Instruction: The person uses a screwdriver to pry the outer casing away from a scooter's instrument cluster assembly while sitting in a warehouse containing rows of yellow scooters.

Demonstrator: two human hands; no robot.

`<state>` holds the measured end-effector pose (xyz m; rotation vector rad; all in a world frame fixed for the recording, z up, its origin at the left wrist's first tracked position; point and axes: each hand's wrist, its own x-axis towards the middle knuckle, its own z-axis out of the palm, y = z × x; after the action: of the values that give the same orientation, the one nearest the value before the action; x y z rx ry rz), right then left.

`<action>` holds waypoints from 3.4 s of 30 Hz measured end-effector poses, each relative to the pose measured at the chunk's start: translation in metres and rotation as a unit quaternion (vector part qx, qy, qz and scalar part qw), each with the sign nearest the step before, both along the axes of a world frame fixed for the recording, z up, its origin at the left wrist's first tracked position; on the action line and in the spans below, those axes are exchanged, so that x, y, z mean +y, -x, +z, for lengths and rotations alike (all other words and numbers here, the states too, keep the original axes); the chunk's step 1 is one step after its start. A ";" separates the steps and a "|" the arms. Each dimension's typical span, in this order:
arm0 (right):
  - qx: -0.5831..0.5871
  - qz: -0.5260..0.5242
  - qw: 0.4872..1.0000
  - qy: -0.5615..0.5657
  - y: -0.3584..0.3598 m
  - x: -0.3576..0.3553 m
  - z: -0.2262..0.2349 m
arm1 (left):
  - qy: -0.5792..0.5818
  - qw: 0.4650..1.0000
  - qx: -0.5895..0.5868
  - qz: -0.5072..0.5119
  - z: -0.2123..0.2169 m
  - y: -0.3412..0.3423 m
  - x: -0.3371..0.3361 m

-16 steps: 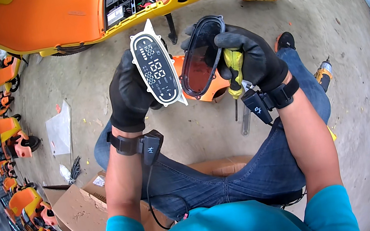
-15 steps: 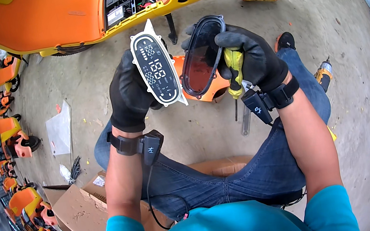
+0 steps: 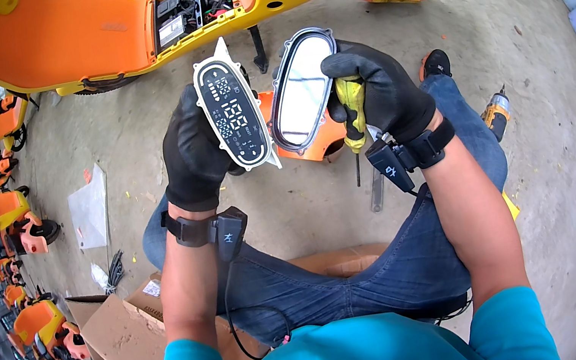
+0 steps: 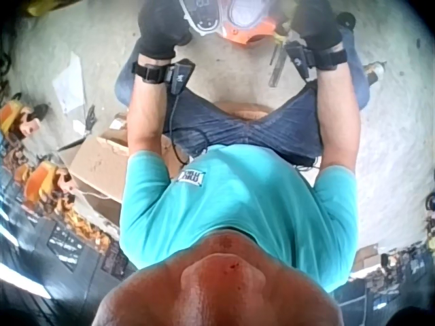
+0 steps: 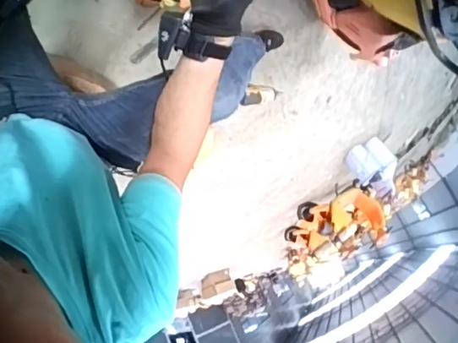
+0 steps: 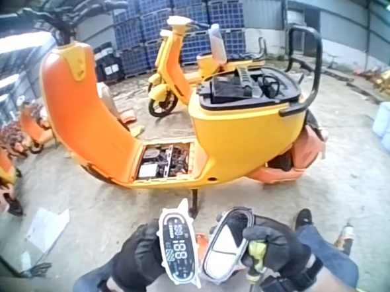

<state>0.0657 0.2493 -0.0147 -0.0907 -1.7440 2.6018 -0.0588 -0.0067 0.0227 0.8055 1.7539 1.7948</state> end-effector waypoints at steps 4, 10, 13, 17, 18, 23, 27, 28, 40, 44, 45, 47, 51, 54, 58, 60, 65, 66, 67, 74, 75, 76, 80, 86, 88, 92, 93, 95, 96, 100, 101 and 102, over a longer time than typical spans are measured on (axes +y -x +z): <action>0.121 -0.070 0.981 -0.133 -0.005 -0.005 -0.008 | -0.085 0.989 -0.120 0.000 0.001 -0.002 0.003; -0.118 -0.148 0.982 -0.026 0.015 -0.014 -0.012 | 0.039 0.983 0.177 0.019 0.002 0.000 -0.002; -0.184 -0.125 0.975 -0.019 0.027 -0.004 -0.065 | -0.020 0.999 0.028 0.023 -0.014 0.004 -0.001; -0.283 -0.166 0.944 -0.019 0.028 -0.003 -0.115 | -0.045 0.999 -0.004 0.023 -0.011 0.005 0.003; -0.305 -0.166 0.937 -0.035 0.026 -0.007 -0.114 | -0.058 0.997 -0.039 0.018 -0.016 0.007 -0.001; -0.363 -0.153 0.917 -0.067 0.027 -0.003 -0.150 | -0.164 0.942 -0.291 0.023 -0.025 0.018 -0.006; -0.398 -0.161 0.899 -0.087 0.034 -0.013 -0.157 | -0.132 0.975 -0.175 0.037 -0.029 0.019 -0.008; -0.405 -0.156 0.896 -0.095 0.036 -0.014 -0.161 | -0.085 0.992 -0.078 0.058 -0.032 0.019 -0.009; -0.434 -0.149 0.881 -0.120 0.059 -0.038 -0.176 | -0.029 0.988 0.116 0.098 -0.031 0.015 -0.005; -0.427 -0.128 0.889 -0.110 0.054 -0.028 -0.193 | -0.067 0.993 -0.024 0.093 -0.024 0.010 -0.004; -0.424 -0.136 0.889 -0.103 0.054 -0.032 -0.187 | -0.062 0.992 -0.047 0.102 -0.026 0.010 -0.006; -0.420 -0.151 0.890 -0.090 0.054 -0.042 -0.176 | -0.077 0.986 -0.106 0.103 -0.026 0.009 -0.011; -0.436 -0.114 0.883 -0.135 0.051 -0.032 -0.199 | -0.121 0.974 -0.179 0.073 -0.022 0.011 -0.011; -0.444 -0.098 0.877 -0.155 0.053 -0.030 -0.213 | -0.102 0.989 -0.072 0.081 -0.022 0.008 -0.010; -0.448 -0.096 0.872 -0.170 0.050 -0.031 -0.222 | 0.053 0.971 0.209 0.107 -0.020 0.009 -0.010; -0.455 -0.096 0.868 -0.172 0.049 -0.030 -0.227 | -0.065 0.988 -0.040 0.131 -0.018 0.006 0.000; -0.479 -0.110 0.855 -0.164 0.045 -0.032 -0.222 | -0.073 0.984 -0.088 0.138 -0.023 0.007 0.001; -0.487 -0.111 0.849 -0.170 0.045 -0.033 -0.217 | -0.071 0.985 -0.077 0.135 -0.024 0.007 0.001; -0.495 -0.112 0.843 -0.177 0.044 -0.035 -0.212 | -0.072 0.988 -0.076 0.116 -0.024 0.007 -0.001; -0.495 -0.077 0.818 -0.282 0.043 -0.031 -0.203 | -0.111 0.987 -0.109 0.032 -0.019 0.011 -0.008; -0.491 -0.080 0.817 -0.291 0.044 -0.032 -0.199 | -0.118 0.986 -0.106 0.046 -0.018 0.009 -0.007; -0.486 -0.082 0.817 -0.300 0.045 -0.032 -0.195 | -0.124 0.985 -0.104 0.060 -0.017 0.007 -0.006; -0.469 -0.093 0.811 -0.338 0.044 -0.031 -0.174 | -0.086 0.994 0.014 0.065 -0.014 0.005 -0.005; -0.387 -0.055 0.878 -0.276 0.037 -0.027 -0.141 | 0.036 0.984 0.164 0.056 -0.012 0.014 -0.014; -0.277 0.041 0.917 -0.285 0.034 -0.027 -0.131 | 0.012 0.975 0.204 0.086 -0.022 0.014 -0.018; -0.255 0.084 0.952 -0.149 0.007 -0.020 -0.147 | -0.150 0.986 -0.037 0.060 -0.014 0.014 -0.015; -0.243 0.115 0.935 -0.230 -0.004 -0.009 -0.167 | -0.223 0.958 -0.172 0.055 0.002 0.005 -0.010; -0.366 0.096 0.897 -0.229 -0.025 -0.009 -0.187 | -0.220 0.963 -0.152 0.035 -0.003 0.012 -0.012; -0.413 0.074 0.877 -0.234 -0.039 -0.008 -0.214 | -0.220 0.965 -0.141 0.021 -0.006 0.018 -0.011; -0.245 0.208 0.796 -0.513 -0.102 -0.006 -0.310 | -0.270 0.915 -0.297 0.034 -0.008 0.021 -0.008; -0.141 0.271 0.733 -0.608 -0.107 -0.014 -0.313 | -0.263 0.925 -0.272 0.041 -0.010 0.020 -0.010; -0.166 0.316 0.679 -0.641 -0.099 -0.032 -0.279 | -0.256 0.933 -0.247 0.046 -0.010 0.019 -0.011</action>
<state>0.1650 0.2171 -0.2941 0.0848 -3.7317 0.8261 -0.0779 -0.0181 0.0122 0.3937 1.0277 2.3113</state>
